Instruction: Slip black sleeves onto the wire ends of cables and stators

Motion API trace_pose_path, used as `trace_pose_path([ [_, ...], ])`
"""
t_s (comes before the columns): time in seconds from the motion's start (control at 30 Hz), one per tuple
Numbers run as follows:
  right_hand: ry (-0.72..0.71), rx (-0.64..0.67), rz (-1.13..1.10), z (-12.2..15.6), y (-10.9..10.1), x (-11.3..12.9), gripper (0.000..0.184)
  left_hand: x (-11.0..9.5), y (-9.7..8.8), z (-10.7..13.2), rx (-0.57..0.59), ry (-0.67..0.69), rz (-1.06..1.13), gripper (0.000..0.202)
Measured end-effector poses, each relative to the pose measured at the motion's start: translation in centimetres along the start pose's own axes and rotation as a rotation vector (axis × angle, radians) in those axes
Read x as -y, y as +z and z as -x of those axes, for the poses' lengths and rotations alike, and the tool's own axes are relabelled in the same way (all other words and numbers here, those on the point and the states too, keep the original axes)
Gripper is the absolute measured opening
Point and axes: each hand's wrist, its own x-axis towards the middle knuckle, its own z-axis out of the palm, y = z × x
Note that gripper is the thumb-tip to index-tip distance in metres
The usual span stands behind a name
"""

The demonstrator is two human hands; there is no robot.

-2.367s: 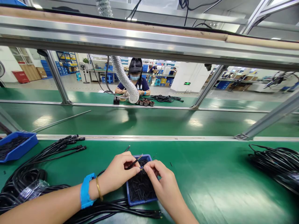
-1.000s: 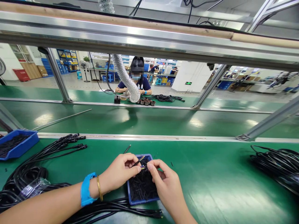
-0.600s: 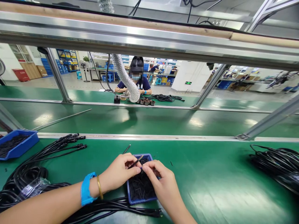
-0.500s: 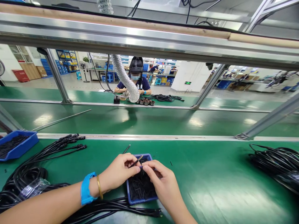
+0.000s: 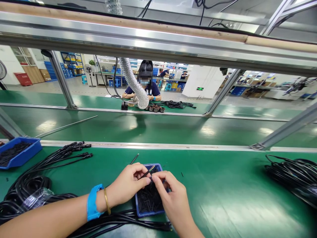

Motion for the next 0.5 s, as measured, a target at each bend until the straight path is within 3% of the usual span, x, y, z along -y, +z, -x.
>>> trace_pose_path([
  [0.1, -0.005, 0.029, -0.016, -0.3, -0.4, 0.0, 0.026, 0.0, -0.1, 0.0, 0.018, -0.027, 0.001, 0.022],
  [0.27, 0.078, -0.036, -0.081, -0.8, -1.0, -0.3, 0.028, -0.2, -0.3, -0.2, 0.027, -0.065, 0.001, 0.025],
  [0.5, 0.003, 0.002, -0.03, -1.0, -1.4, -0.1, 0.017, -0.3, -0.5, -0.2, 0.008, -0.026, -0.073, 0.02],
])
